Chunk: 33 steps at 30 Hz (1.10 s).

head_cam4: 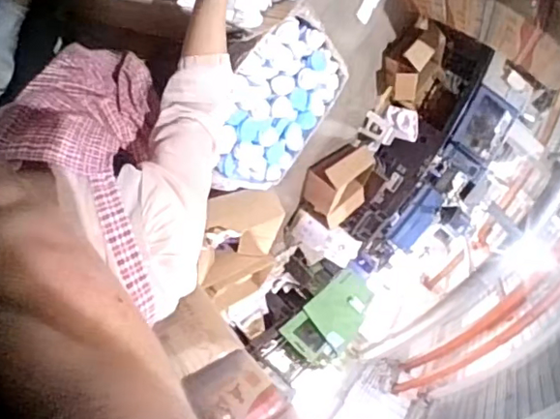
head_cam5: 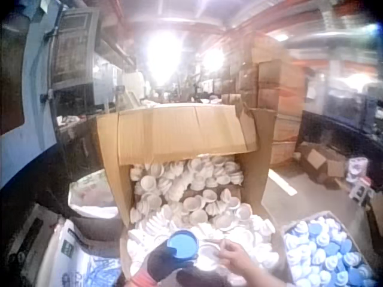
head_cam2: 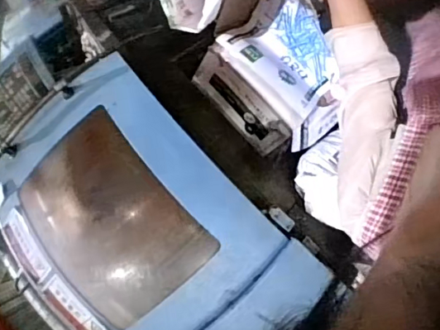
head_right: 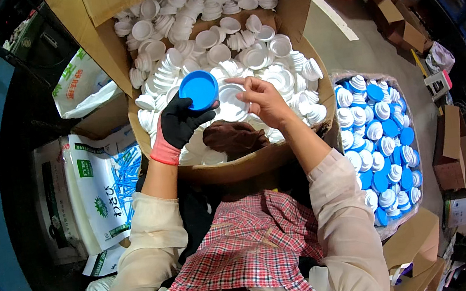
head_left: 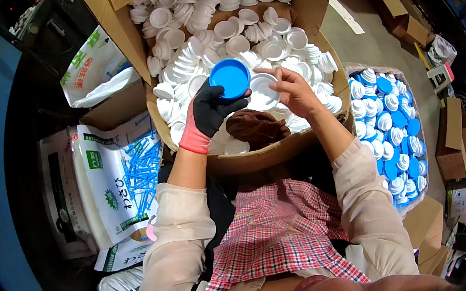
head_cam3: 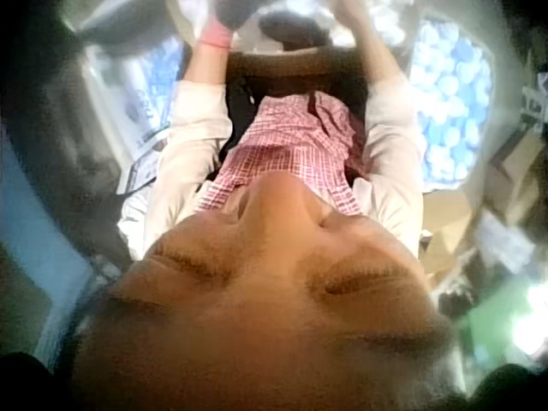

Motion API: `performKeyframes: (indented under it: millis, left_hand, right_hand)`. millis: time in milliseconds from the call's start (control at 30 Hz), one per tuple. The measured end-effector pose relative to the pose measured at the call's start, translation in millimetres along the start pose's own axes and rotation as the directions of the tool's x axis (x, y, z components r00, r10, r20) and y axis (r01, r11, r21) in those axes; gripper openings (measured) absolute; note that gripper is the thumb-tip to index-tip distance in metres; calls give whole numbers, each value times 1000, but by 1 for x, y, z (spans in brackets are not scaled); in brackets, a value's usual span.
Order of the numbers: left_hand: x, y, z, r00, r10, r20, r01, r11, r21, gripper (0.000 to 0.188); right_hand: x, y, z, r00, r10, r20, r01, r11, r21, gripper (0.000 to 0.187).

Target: The person repeatedly picks up white plastic containers and blue lids from separate boxes, wipes the containers with a cloth, and secures the lids onto them. The assembled containers are placed into a third box.

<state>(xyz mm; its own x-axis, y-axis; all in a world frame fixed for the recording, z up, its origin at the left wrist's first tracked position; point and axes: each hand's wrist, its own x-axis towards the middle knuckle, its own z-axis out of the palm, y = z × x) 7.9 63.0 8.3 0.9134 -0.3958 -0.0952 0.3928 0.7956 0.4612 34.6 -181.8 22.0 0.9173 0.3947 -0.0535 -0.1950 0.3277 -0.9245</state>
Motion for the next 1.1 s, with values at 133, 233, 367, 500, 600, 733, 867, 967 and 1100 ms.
performKeyframes:
  millis: [133, 233, 367, 500, 600, 733, 867, 967, 1100]
  left_hand:
    - [1, 0, 6, 999, -14, 36, 16, 999, -43, 59]
    - [-6, -15, 8, 879, 415, 235, -454, 577, 679, 61]
    - [-6, -10, 16, 981, 152, -119, -83, 888, 452, 50]
    - [-3, -26, 12, 942, 335, -10, -229, 665, 711, 54]
    - [2, -27, 21, 973, 154, -170, -35, 831, 555, 58]
    - [6, -9, 24, 936, -314, -161, 353, 844, 403, 66]
    - [15, -32, -57, 986, 23, 163, -159, 392, 906, 71]
    - [16, -29, 2, 953, -290, 90, 284, 956, 79, 69]
    - [16, -20, 25, 939, -133, 318, 152, 988, -35, 70]
  right_hand:
    - [-14, -18, 0, 1000, 16, 6, -16, 996, 90, 29]
    - [-28, -33, 0, 970, -174, 169, 242, 744, -623, 56]
    - [-42, -40, 14, 830, -215, 514, 555, 230, -799, 72]
    - [-43, -40, 12, 854, -171, 492, 521, 293, -802, 65]
    - [-45, -44, 3, 880, -101, 464, 465, 379, -800, 62]
    - [-49, -44, -6, 879, 4, 477, 431, 422, -798, 61]
    - [-46, -44, -6, 885, 34, 465, 385, 507, -771, 65]
    - [-51, -45, -25, 976, -29, 214, 152, 796, -586, 63]
    - [-38, -45, -41, 988, 125, -94, -141, 972, -188, 37]
